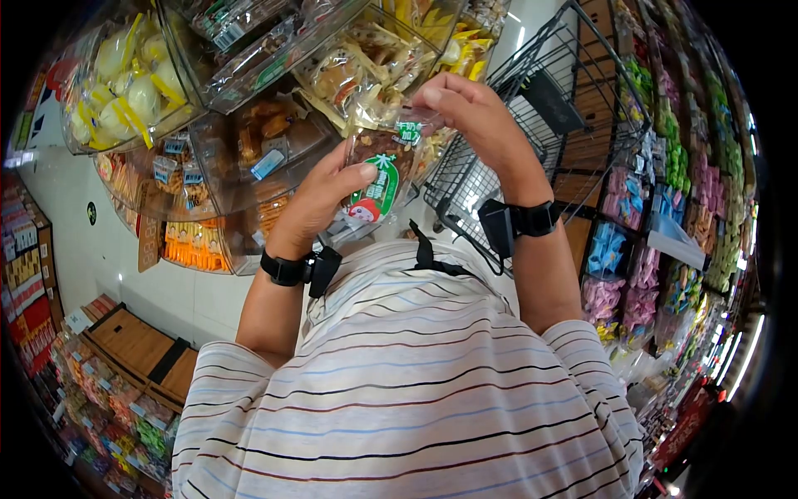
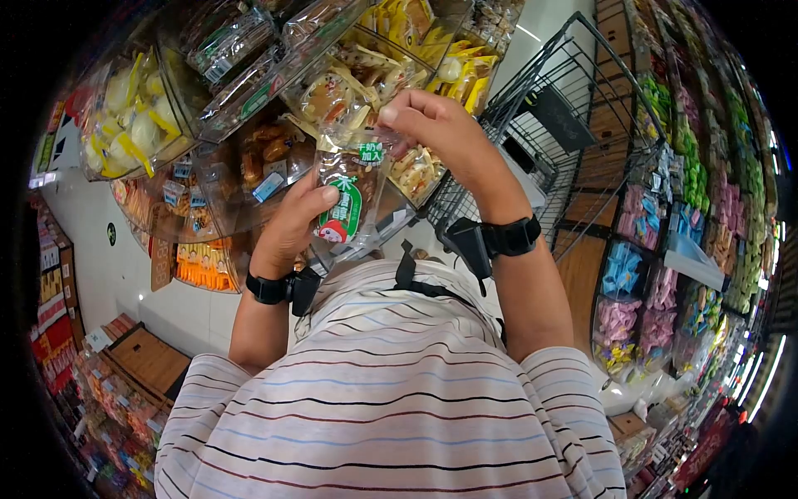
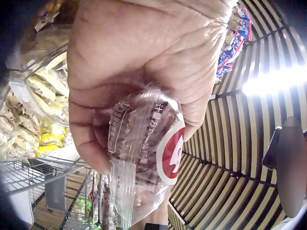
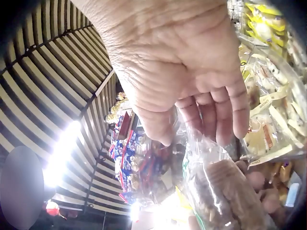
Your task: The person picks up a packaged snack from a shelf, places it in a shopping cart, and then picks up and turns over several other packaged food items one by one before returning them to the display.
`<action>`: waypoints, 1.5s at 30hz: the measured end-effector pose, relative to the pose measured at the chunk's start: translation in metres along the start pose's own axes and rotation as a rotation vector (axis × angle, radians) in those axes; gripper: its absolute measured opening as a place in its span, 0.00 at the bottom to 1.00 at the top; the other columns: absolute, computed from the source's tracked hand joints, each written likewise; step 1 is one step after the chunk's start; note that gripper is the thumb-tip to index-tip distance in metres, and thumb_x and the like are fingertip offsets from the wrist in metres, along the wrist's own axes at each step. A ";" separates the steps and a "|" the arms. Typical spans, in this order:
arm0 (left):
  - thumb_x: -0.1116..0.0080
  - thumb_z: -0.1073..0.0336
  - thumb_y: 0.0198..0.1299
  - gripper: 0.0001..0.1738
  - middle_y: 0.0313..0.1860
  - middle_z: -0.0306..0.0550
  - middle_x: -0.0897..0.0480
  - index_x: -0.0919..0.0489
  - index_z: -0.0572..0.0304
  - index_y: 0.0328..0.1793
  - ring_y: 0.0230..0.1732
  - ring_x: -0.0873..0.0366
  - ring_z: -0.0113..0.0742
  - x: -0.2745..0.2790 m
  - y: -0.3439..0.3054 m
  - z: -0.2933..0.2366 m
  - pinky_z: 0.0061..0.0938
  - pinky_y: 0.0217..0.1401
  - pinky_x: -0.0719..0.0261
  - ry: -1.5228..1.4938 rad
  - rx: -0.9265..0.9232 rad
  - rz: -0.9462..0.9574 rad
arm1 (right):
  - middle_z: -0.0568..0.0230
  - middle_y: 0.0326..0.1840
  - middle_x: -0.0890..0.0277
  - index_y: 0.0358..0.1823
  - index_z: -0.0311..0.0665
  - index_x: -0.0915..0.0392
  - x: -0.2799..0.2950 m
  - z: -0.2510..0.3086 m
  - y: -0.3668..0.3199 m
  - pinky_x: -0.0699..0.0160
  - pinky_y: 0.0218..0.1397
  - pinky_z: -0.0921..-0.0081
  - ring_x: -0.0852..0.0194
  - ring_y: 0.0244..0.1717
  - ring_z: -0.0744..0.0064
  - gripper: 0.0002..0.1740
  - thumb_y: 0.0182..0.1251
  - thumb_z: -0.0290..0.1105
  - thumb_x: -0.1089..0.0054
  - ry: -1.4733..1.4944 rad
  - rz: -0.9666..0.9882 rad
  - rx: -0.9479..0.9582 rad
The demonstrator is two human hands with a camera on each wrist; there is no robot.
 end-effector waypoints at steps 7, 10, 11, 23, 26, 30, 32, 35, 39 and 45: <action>0.41 0.59 0.66 0.36 0.64 0.47 0.24 0.37 0.69 0.76 0.61 0.26 0.30 -0.002 0.000 0.001 0.25 0.67 0.31 -0.014 0.032 -0.014 | 0.63 0.44 0.16 0.43 0.36 0.21 -0.002 0.005 -0.010 0.21 0.46 0.77 0.21 0.38 0.78 0.16 0.71 0.43 0.40 -0.061 -0.021 -0.009; 0.41 0.59 0.66 0.36 0.63 0.47 0.24 0.37 0.69 0.75 0.59 0.25 0.30 -0.005 0.004 0.003 0.25 0.65 0.28 -0.018 0.034 -0.003 | 0.62 0.43 0.16 0.42 0.36 0.22 0.004 0.001 -0.013 0.22 0.45 0.78 0.21 0.37 0.79 0.14 0.71 0.41 0.41 -0.026 -0.033 -0.007; 0.41 0.59 0.66 0.35 0.63 0.47 0.23 0.37 0.69 0.75 0.59 0.24 0.30 -0.010 0.004 0.002 0.26 0.64 0.27 -0.018 0.023 -0.010 | 0.62 0.43 0.16 0.42 0.36 0.22 0.007 -0.001 -0.013 0.22 0.45 0.78 0.21 0.36 0.79 0.13 0.72 0.40 0.41 -0.017 -0.032 -0.002; 0.52 0.60 0.76 0.24 0.60 0.48 0.20 0.32 0.69 0.71 0.58 0.21 0.34 -0.053 0.016 0.026 0.27 0.62 0.25 -0.054 -0.150 -0.034 | 0.65 0.39 0.19 0.44 0.35 0.22 0.049 -0.015 -0.028 0.17 0.42 0.76 0.20 0.37 0.76 0.14 0.74 0.40 0.43 0.149 -0.027 0.009; 0.45 0.76 0.70 0.25 0.64 0.50 0.22 0.34 0.69 0.71 0.60 0.23 0.34 -0.065 0.021 0.027 0.29 0.65 0.27 -0.138 -0.297 0.093 | 0.63 0.41 0.19 0.45 0.36 0.22 0.056 -0.019 -0.032 0.15 0.41 0.75 0.18 0.39 0.74 0.16 0.73 0.42 0.42 0.195 -0.009 0.033; 0.44 0.82 0.66 0.29 0.65 0.50 0.24 0.36 0.67 0.73 0.60 0.24 0.34 -0.070 0.033 0.029 0.28 0.65 0.26 -0.148 -0.359 0.120 | 0.62 0.45 0.19 0.51 0.36 0.23 0.060 -0.017 -0.045 0.15 0.44 0.74 0.17 0.42 0.71 0.22 0.73 0.49 0.42 0.176 0.031 0.030; 0.46 0.80 0.68 0.29 0.64 0.49 0.24 0.38 0.66 0.74 0.60 0.24 0.33 -0.078 0.040 0.028 0.28 0.64 0.25 -0.115 -0.376 0.072 | 0.61 0.46 0.19 0.53 0.35 0.24 0.062 -0.014 -0.050 0.15 0.45 0.74 0.17 0.43 0.70 0.24 0.73 0.50 0.42 0.172 0.039 0.026; 0.49 0.77 0.72 0.27 0.63 0.48 0.24 0.39 0.66 0.75 0.58 0.23 0.32 -0.088 0.046 0.026 0.27 0.62 0.24 -0.017 -0.393 -0.030 | 0.59 0.47 0.20 0.56 0.33 0.25 0.067 -0.014 -0.058 0.16 0.46 0.74 0.17 0.44 0.70 0.26 0.73 0.51 0.43 0.178 0.046 0.011; 0.53 0.65 0.76 0.22 0.61 0.47 0.21 0.34 0.65 0.72 0.56 0.21 0.33 -0.088 0.054 0.023 0.30 0.61 0.22 -0.059 -0.399 -0.085 | 0.57 0.49 0.20 0.59 0.29 0.26 0.071 -0.017 -0.067 0.18 0.46 0.75 0.18 0.45 0.72 0.28 0.75 0.49 0.46 0.163 0.066 0.007; 0.58 0.48 0.78 0.23 0.52 0.43 0.17 0.25 0.59 0.61 0.51 0.17 0.34 -0.094 0.061 0.012 0.35 0.56 0.19 -0.290 -0.354 -0.351 | 0.56 0.47 0.19 0.54 0.29 0.24 0.061 -0.014 -0.079 0.16 0.43 0.76 0.16 0.43 0.70 0.27 0.74 0.51 0.45 0.130 0.114 0.024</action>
Point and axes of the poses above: each hand's wrist, its own y-axis towards the middle knuckle, its own x-axis out of the back of the hand, z = x × y, the point moved 3 cm from there along y, towards the middle knuckle
